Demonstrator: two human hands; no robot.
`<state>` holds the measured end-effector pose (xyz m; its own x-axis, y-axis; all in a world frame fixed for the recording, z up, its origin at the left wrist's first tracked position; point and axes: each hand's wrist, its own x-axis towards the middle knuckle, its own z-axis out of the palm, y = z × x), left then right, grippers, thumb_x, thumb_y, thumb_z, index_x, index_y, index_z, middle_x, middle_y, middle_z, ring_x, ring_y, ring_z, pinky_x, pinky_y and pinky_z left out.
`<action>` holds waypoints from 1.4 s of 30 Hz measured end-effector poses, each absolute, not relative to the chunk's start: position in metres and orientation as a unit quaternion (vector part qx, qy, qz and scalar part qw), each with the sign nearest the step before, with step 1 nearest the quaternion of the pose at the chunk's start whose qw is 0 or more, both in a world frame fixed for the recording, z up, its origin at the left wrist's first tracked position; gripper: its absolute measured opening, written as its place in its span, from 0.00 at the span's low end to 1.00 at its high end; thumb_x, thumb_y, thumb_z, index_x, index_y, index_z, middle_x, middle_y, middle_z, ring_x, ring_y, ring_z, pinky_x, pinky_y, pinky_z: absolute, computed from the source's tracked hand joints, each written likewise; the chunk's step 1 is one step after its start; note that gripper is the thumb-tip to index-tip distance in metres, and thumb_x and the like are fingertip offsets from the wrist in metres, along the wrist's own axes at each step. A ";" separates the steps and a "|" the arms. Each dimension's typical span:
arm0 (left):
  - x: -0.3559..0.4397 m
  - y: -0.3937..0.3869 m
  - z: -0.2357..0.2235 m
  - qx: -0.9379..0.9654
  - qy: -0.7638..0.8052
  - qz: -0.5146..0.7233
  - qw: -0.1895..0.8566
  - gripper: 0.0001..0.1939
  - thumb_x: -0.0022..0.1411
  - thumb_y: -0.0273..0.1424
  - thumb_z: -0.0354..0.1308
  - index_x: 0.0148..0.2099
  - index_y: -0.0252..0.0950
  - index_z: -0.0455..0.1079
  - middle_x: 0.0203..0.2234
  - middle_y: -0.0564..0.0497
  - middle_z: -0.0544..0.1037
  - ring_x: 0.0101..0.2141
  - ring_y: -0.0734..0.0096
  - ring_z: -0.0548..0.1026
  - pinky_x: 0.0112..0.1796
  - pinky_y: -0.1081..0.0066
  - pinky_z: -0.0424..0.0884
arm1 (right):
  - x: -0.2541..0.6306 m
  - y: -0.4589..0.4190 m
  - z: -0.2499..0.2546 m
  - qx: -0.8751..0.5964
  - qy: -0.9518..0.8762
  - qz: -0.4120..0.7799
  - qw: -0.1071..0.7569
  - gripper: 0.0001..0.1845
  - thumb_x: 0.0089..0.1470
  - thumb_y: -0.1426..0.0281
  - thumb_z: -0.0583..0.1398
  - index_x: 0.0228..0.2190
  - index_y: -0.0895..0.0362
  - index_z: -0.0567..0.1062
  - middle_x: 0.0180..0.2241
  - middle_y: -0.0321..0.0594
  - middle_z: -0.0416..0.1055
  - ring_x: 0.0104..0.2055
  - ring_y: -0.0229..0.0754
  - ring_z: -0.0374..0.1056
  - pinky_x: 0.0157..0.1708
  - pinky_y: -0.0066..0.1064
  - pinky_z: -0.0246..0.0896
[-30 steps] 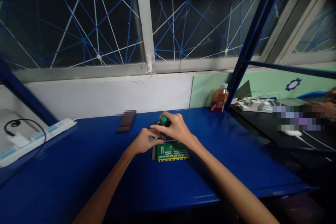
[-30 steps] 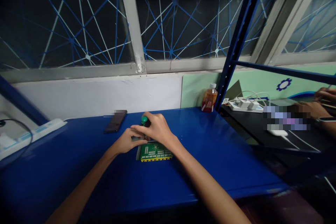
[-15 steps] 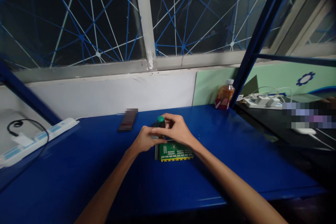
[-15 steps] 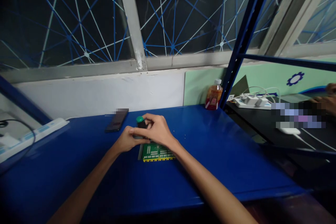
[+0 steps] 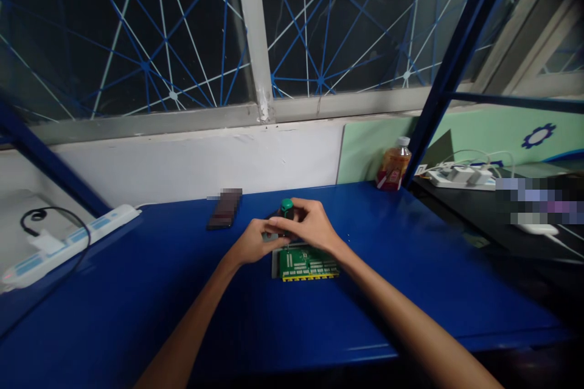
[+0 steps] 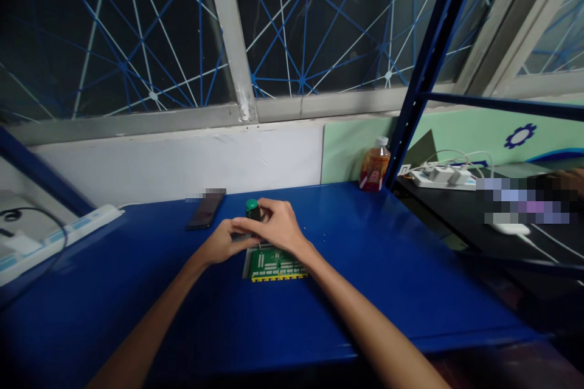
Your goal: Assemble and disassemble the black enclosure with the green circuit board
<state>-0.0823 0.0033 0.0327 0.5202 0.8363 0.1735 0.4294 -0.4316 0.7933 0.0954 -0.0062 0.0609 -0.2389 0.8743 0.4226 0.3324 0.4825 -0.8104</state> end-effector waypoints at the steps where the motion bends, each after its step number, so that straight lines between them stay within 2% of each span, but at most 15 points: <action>1: -0.083 0.004 0.032 0.797 0.398 0.286 0.353 0.10 0.56 0.34 0.60 0.34 0.32 0.78 0.28 0.49 0.80 0.32 0.67 0.75 0.34 0.72 0.68 | 0.095 -0.006 0.061 -0.414 -0.728 0.298 0.459 0.20 0.47 0.52 0.63 0.23 0.57 0.73 0.17 0.31 0.61 0.20 0.33 0.53 0.20 0.28 0.46; 4: -0.082 0.007 0.028 0.787 0.412 0.301 0.347 0.10 0.54 0.35 0.62 0.30 0.31 0.78 0.23 0.51 0.78 0.27 0.71 0.72 0.29 0.74 0.66 | 0.095 -0.006 0.061 -0.412 -0.728 0.299 0.458 0.20 0.47 0.52 0.63 0.23 0.58 0.73 0.18 0.32 0.62 0.21 0.33 0.53 0.20 0.27 0.47; 7: -0.080 0.008 0.025 0.779 0.416 0.323 0.341 0.12 0.53 0.36 0.64 0.34 0.31 0.78 0.23 0.52 0.77 0.25 0.73 0.69 0.26 0.75 0.63 | 0.095 -0.007 0.060 -0.412 -0.731 0.297 0.455 0.19 0.47 0.54 0.63 0.24 0.58 0.74 0.19 0.33 0.64 0.22 0.34 0.54 0.21 0.27 0.48; 9: -0.080 0.007 0.027 0.786 0.413 0.319 0.331 0.12 0.53 0.35 0.63 0.35 0.31 0.79 0.22 0.52 0.77 0.24 0.74 0.68 0.26 0.75 0.61 | 0.095 -0.006 0.060 -0.412 -0.732 0.298 0.453 0.17 0.48 0.56 0.63 0.25 0.58 0.75 0.19 0.34 0.65 0.22 0.34 0.56 0.21 0.28 0.48; 16: -0.082 0.007 0.029 0.802 0.395 0.291 0.341 0.10 0.54 0.33 0.62 0.28 0.32 0.79 0.20 0.52 0.75 0.24 0.74 0.67 0.26 0.74 0.60 | 0.094 -0.006 0.058 -0.421 -0.729 0.302 0.447 0.17 0.49 0.56 0.62 0.28 0.58 0.77 0.19 0.35 0.67 0.22 0.35 0.57 0.20 0.28 0.47; 20: -0.081 0.009 0.023 0.778 0.415 0.307 0.357 0.10 0.52 0.34 0.64 0.31 0.31 0.79 0.19 0.53 0.75 0.23 0.75 0.66 0.25 0.75 0.60 | 0.094 -0.006 0.058 -0.417 -0.733 0.306 0.442 0.17 0.49 0.56 0.62 0.28 0.57 0.77 0.20 0.36 0.69 0.23 0.36 0.59 0.20 0.28 0.48; 26: -0.082 0.009 0.021 0.789 0.411 0.300 0.344 0.11 0.50 0.34 0.65 0.34 0.31 0.78 0.24 0.51 0.78 0.25 0.74 0.69 0.26 0.75 0.62 | 0.094 -0.006 0.056 -0.404 -0.740 0.318 0.435 0.18 0.49 0.54 0.62 0.28 0.57 0.78 0.21 0.37 0.71 0.23 0.36 0.62 0.21 0.29 0.51; 32: -0.085 0.010 0.016 0.811 0.372 0.265 0.367 0.08 0.54 0.30 0.61 0.35 0.32 0.79 0.30 0.47 0.81 0.33 0.65 0.76 0.35 0.71 0.68 | 0.093 -0.007 0.056 -0.398 -0.739 0.324 0.437 0.18 0.51 0.55 0.62 0.29 0.57 0.77 0.22 0.36 0.71 0.21 0.34 0.61 0.21 0.28 0.52; 37: -0.084 0.011 0.012 0.796 0.398 0.295 0.348 0.07 0.50 0.31 0.66 0.32 0.33 0.79 0.28 0.49 0.81 0.31 0.66 0.75 0.34 0.72 0.69 | 0.093 -0.007 0.055 -0.400 -0.740 0.326 0.431 0.18 0.50 0.54 0.62 0.30 0.57 0.77 0.21 0.35 0.70 0.22 0.35 0.61 0.21 0.28 0.51; 42: -0.084 0.009 0.016 0.814 0.378 0.276 0.345 0.06 0.54 0.30 0.62 0.33 0.33 0.79 0.27 0.50 0.80 0.30 0.68 0.75 0.33 0.72 0.69 | 0.093 -0.007 0.055 -0.394 -0.741 0.332 0.430 0.17 0.51 0.55 0.61 0.30 0.57 0.76 0.22 0.35 0.70 0.22 0.35 0.60 0.21 0.28 0.50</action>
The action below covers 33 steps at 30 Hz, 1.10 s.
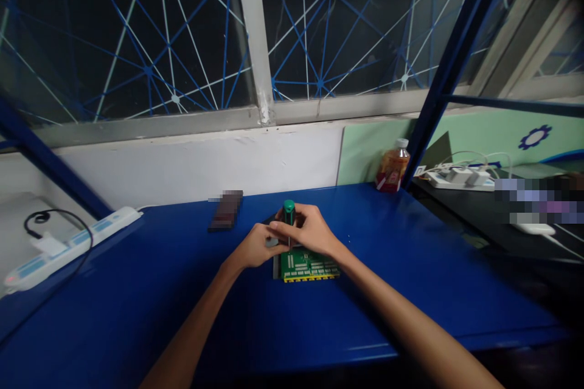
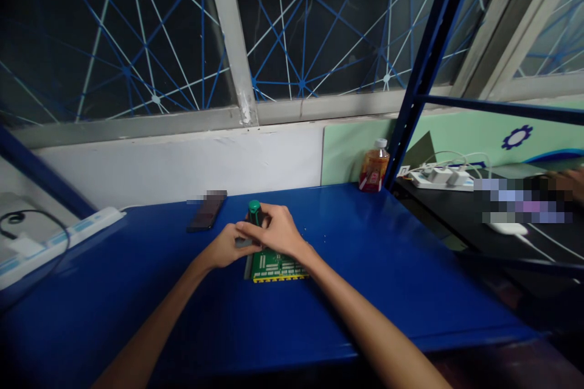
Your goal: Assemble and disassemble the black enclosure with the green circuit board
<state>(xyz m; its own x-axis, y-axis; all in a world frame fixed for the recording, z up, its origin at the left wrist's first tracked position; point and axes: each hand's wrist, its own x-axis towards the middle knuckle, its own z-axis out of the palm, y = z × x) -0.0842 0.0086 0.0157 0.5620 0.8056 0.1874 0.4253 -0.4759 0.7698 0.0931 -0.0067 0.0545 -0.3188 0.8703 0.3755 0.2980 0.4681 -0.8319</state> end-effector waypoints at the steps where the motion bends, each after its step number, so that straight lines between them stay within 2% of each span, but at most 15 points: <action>1: -0.084 0.008 0.016 0.813 0.379 0.277 0.345 0.06 0.54 0.29 0.61 0.33 0.33 0.79 0.27 0.50 0.80 0.30 0.68 0.75 0.33 0.73 0.69 | 0.093 -0.007 0.054 -0.396 -0.741 0.330 0.429 0.17 0.50 0.55 0.61 0.30 0.57 0.76 0.22 0.35 0.70 0.22 0.35 0.60 0.21 0.28 0.50; 6: -0.083 0.008 0.016 0.793 0.401 0.292 0.352 0.09 0.50 0.30 0.65 0.34 0.32 0.78 0.29 0.50 0.80 0.31 0.67 0.75 0.33 0.72 0.69 | 0.092 -0.007 0.053 -0.400 -0.748 0.326 0.418 0.17 0.51 0.55 0.61 0.31 0.57 0.76 0.22 0.35 0.69 0.23 0.35 0.60 0.22 0.29 0.50; 11: -0.082 0.007 0.016 0.802 0.390 0.284 0.352 0.09 0.53 0.31 0.62 0.35 0.32 0.79 0.30 0.48 0.80 0.32 0.67 0.75 0.35 0.71 0.69 | 0.092 -0.008 0.053 -0.399 -0.746 0.327 0.421 0.17 0.50 0.55 0.61 0.31 0.56 0.76 0.21 0.35 0.69 0.22 0.35 0.60 0.22 0.29 0.50; 15: -0.082 0.007 0.015 0.808 0.397 0.294 0.322 0.09 0.51 0.32 0.64 0.34 0.34 0.79 0.28 0.50 0.80 0.29 0.68 0.74 0.32 0.72 0.68 | 0.092 -0.008 0.054 -0.397 -0.746 0.328 0.421 0.17 0.50 0.55 0.61 0.31 0.56 0.76 0.21 0.35 0.68 0.22 0.35 0.59 0.22 0.29 0.49; 20: -0.082 0.008 0.013 0.818 0.393 0.281 0.311 0.08 0.52 0.32 0.63 0.33 0.33 0.79 0.25 0.50 0.78 0.27 0.70 0.72 0.29 0.73 0.66 | 0.092 -0.009 0.054 -0.401 -0.746 0.325 0.421 0.18 0.51 0.53 0.60 0.30 0.57 0.76 0.20 0.34 0.67 0.21 0.34 0.58 0.21 0.29 0.48; 25: -0.079 0.008 0.009 0.808 0.429 0.289 0.282 0.09 0.49 0.34 0.66 0.32 0.34 0.78 0.23 0.52 0.76 0.24 0.73 0.68 0.25 0.74 0.61 | 0.092 -0.009 0.055 -0.397 -0.751 0.323 0.418 0.19 0.53 0.53 0.59 0.29 0.56 0.75 0.20 0.34 0.67 0.22 0.35 0.58 0.21 0.29 0.49; 30: -0.080 0.007 0.011 0.850 0.390 0.255 0.247 0.11 0.56 0.34 0.59 0.30 0.32 0.78 0.16 0.54 0.69 0.19 0.77 0.59 0.22 0.72 0.54 | 0.092 -0.009 0.056 -0.398 -0.749 0.318 0.424 0.21 0.55 0.52 0.56 0.28 0.57 0.74 0.20 0.33 0.65 0.22 0.34 0.56 0.21 0.29 0.48; 33: -0.079 0.006 0.011 0.845 0.389 0.271 0.247 0.10 0.57 0.33 0.59 0.30 0.33 0.78 0.18 0.53 0.72 0.20 0.76 0.62 0.23 0.73 0.56 | 0.093 -0.010 0.057 -0.397 -0.747 0.324 0.424 0.21 0.54 0.52 0.56 0.29 0.57 0.75 0.21 0.34 0.66 0.22 0.34 0.57 0.22 0.29 0.49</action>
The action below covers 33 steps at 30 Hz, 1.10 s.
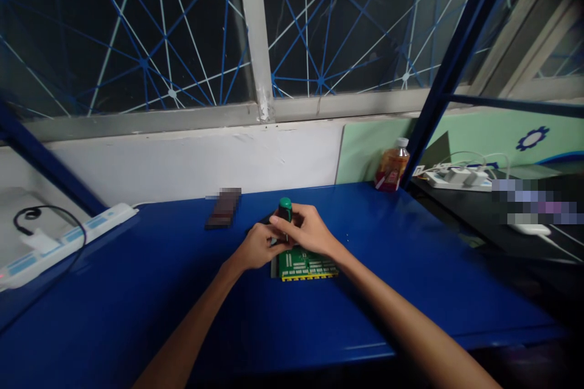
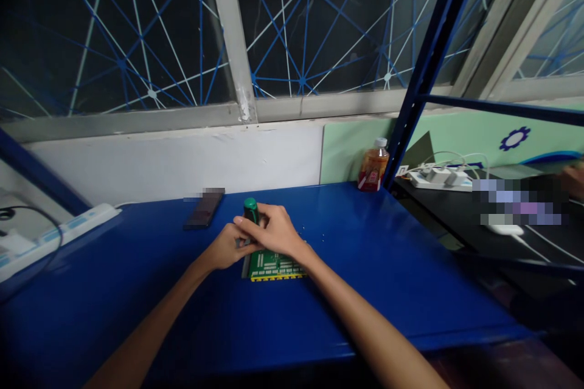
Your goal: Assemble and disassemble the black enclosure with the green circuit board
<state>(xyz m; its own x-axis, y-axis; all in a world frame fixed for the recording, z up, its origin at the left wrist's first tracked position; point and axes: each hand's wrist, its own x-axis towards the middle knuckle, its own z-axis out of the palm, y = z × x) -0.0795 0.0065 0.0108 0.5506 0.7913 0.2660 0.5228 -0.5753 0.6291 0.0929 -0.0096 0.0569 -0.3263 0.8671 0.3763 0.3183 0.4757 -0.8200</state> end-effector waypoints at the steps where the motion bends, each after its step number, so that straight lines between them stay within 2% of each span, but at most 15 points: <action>1: -0.079 0.007 0.010 0.838 0.396 0.281 0.250 0.10 0.56 0.34 0.60 0.29 0.34 0.78 0.18 0.53 0.73 0.21 0.76 0.63 0.23 0.73 0.57 | 0.093 -0.010 0.057 -0.395 -0.746 0.326 0.425 0.21 0.54 0.52 0.57 0.29 0.57 0.75 0.22 0.34 0.67 0.23 0.34 0.58 0.22 0.29 0.49; 5: -0.079 0.008 0.007 0.825 0.408 0.296 0.255 0.10 0.53 0.36 0.64 0.30 0.34 0.78 0.20 0.52 0.75 0.23 0.74 0.67 0.24 0.74 0.60 | 0.093 -0.010 0.059 -0.382 -0.741 0.344 0.432 0.20 0.54 0.52 0.58 0.31 0.57 0.76 0.24 0.36 0.70 0.25 0.35 0.61 0.24 0.29 0.53; 9: -0.080 0.008 0.008 0.837 0.380 0.281 0.276 0.09 0.56 0.34 0.60 0.33 0.34 0.79 0.25 0.50 0.79 0.25 0.72 0.70 0.28 0.73 0.63 | 0.093 -0.009 0.057 -0.384 -0.737 0.344 0.437 0.20 0.54 0.53 0.57 0.31 0.57 0.76 0.24 0.36 0.71 0.24 0.35 0.61 0.24 0.29 0.53; 12: -0.079 0.009 0.009 0.829 0.385 0.294 0.280 0.09 0.55 0.34 0.62 0.32 0.34 0.79 0.26 0.49 0.80 0.28 0.70 0.73 0.31 0.72 0.65 | 0.092 -0.008 0.054 -0.387 -0.734 0.339 0.443 0.20 0.54 0.52 0.58 0.31 0.57 0.76 0.24 0.36 0.70 0.23 0.34 0.60 0.22 0.29 0.52; 15: -0.078 0.008 0.012 0.827 0.390 0.295 0.276 0.10 0.55 0.36 0.63 0.33 0.34 0.80 0.26 0.50 0.80 0.28 0.71 0.72 0.31 0.73 0.64 | 0.092 -0.005 0.050 -0.394 -0.724 0.341 0.451 0.20 0.54 0.52 0.58 0.31 0.57 0.75 0.23 0.36 0.70 0.22 0.34 0.60 0.21 0.29 0.52; 18: -0.080 0.007 0.019 0.843 0.380 0.264 0.276 0.13 0.60 0.38 0.58 0.37 0.35 0.79 0.29 0.49 0.79 0.28 0.72 0.70 0.30 0.74 0.62 | 0.092 -0.003 0.045 -0.407 -0.708 0.339 0.468 0.21 0.54 0.51 0.57 0.29 0.58 0.73 0.22 0.36 0.70 0.21 0.34 0.61 0.21 0.28 0.53; 21: -0.084 0.005 0.024 0.858 0.375 0.226 0.270 0.16 0.61 0.40 0.55 0.37 0.35 0.79 0.26 0.50 0.77 0.26 0.73 0.68 0.27 0.74 0.59 | 0.093 -0.001 0.043 -0.410 -0.689 0.358 0.478 0.22 0.55 0.51 0.57 0.28 0.58 0.72 0.21 0.36 0.70 0.18 0.34 0.62 0.19 0.28 0.54; 28: -0.087 0.007 0.020 0.865 0.374 0.199 0.268 0.12 0.54 0.38 0.61 0.36 0.36 0.80 0.25 0.49 0.74 0.25 0.73 0.66 0.26 0.73 0.58 | 0.093 0.002 0.040 -0.407 -0.672 0.375 0.492 0.22 0.54 0.50 0.57 0.26 0.57 0.70 0.16 0.34 0.67 0.15 0.34 0.62 0.17 0.28 0.53; 33: -0.085 0.006 0.022 0.866 0.373 0.189 0.273 0.11 0.57 0.35 0.58 0.34 0.35 0.80 0.24 0.50 0.73 0.24 0.73 0.65 0.27 0.72 0.58 | 0.092 -0.001 0.041 -0.401 -0.675 0.387 0.483 0.22 0.54 0.51 0.57 0.25 0.57 0.69 0.14 0.33 0.65 0.15 0.35 0.63 0.16 0.28 0.54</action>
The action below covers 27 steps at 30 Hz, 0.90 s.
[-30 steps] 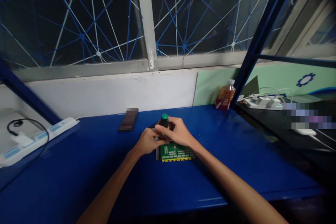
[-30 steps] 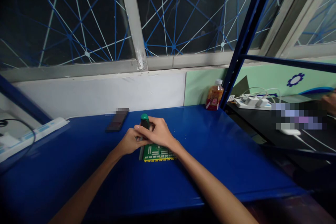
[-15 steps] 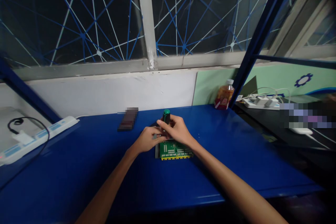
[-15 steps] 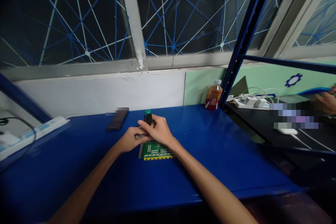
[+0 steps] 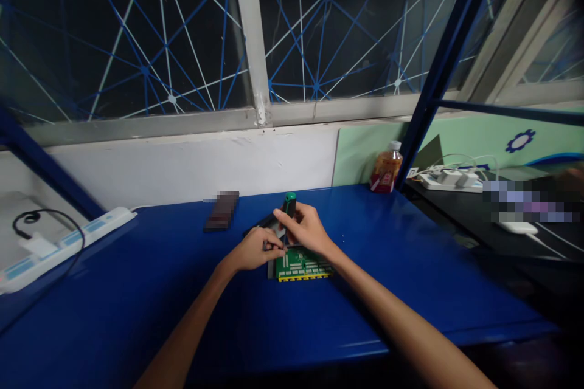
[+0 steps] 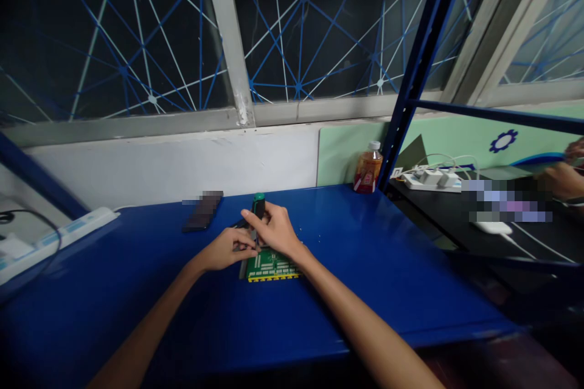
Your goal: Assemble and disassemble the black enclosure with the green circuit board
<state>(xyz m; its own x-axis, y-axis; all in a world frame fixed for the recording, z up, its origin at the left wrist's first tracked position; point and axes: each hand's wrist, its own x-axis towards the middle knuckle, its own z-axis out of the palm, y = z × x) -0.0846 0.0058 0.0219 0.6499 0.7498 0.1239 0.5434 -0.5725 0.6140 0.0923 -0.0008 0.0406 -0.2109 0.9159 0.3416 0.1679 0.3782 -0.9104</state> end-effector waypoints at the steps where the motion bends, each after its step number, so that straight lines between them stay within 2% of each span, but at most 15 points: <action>1: -0.085 0.005 0.023 0.867 0.368 0.189 0.277 0.12 0.58 0.35 0.57 0.34 0.35 0.80 0.23 0.50 0.73 0.24 0.73 0.65 0.27 0.73 0.58 | 0.093 -0.001 0.041 -0.396 -0.670 0.395 0.487 0.22 0.54 0.50 0.57 0.25 0.56 0.69 0.14 0.33 0.66 0.15 0.35 0.63 0.16 0.27 0.54; 4: -0.086 0.004 0.026 0.869 0.358 0.185 0.287 0.14 0.60 0.35 0.54 0.35 0.36 0.80 0.23 0.50 0.72 0.24 0.73 0.65 0.26 0.73 0.57 | 0.094 -0.001 0.044 -0.382 -0.653 0.411 0.508 0.21 0.54 0.51 0.57 0.27 0.57 0.69 0.19 0.36 0.70 0.15 0.34 0.63 0.15 0.27 0.55; 7: -0.087 0.006 0.025 0.867 0.365 0.179 0.288 0.13 0.59 0.35 0.56 0.37 0.36 0.80 0.23 0.51 0.71 0.23 0.74 0.64 0.25 0.73 0.57 | 0.095 0.000 0.045 -0.382 -0.648 0.410 0.516 0.21 0.54 0.51 0.58 0.28 0.57 0.69 0.22 0.38 0.72 0.14 0.33 0.63 0.15 0.27 0.54; 11: -0.088 0.008 0.021 0.864 0.390 0.170 0.270 0.12 0.54 0.34 0.60 0.38 0.36 0.80 0.22 0.52 0.69 0.23 0.74 0.64 0.26 0.73 0.58 | 0.094 0.001 0.043 -0.397 -0.658 0.393 0.505 0.21 0.55 0.51 0.57 0.27 0.57 0.69 0.19 0.37 0.71 0.15 0.33 0.63 0.16 0.27 0.54; 17: -0.089 0.009 0.022 0.873 0.385 0.152 0.257 0.12 0.55 0.30 0.57 0.39 0.37 0.79 0.23 0.53 0.69 0.24 0.74 0.64 0.26 0.74 0.59 | 0.092 0.000 0.040 -0.402 -0.678 0.379 0.484 0.22 0.54 0.50 0.57 0.25 0.57 0.69 0.13 0.32 0.65 0.15 0.34 0.63 0.17 0.27 0.53; 21: -0.090 0.010 0.020 0.875 0.382 0.150 0.259 0.11 0.55 0.30 0.57 0.38 0.37 0.79 0.24 0.52 0.70 0.24 0.74 0.64 0.27 0.73 0.59 | 0.093 -0.001 0.042 -0.399 -0.672 0.391 0.486 0.22 0.54 0.50 0.57 0.25 0.57 0.69 0.14 0.32 0.65 0.14 0.34 0.63 0.16 0.27 0.54; 27: -0.087 0.010 0.014 0.851 0.396 0.197 0.284 0.10 0.53 0.36 0.62 0.33 0.36 0.79 0.22 0.53 0.68 0.23 0.75 0.64 0.26 0.73 0.58 | 0.092 -0.001 0.043 -0.384 -0.652 0.414 0.507 0.21 0.54 0.51 0.58 0.26 0.57 0.69 0.20 0.37 0.72 0.14 0.33 0.63 0.14 0.26 0.54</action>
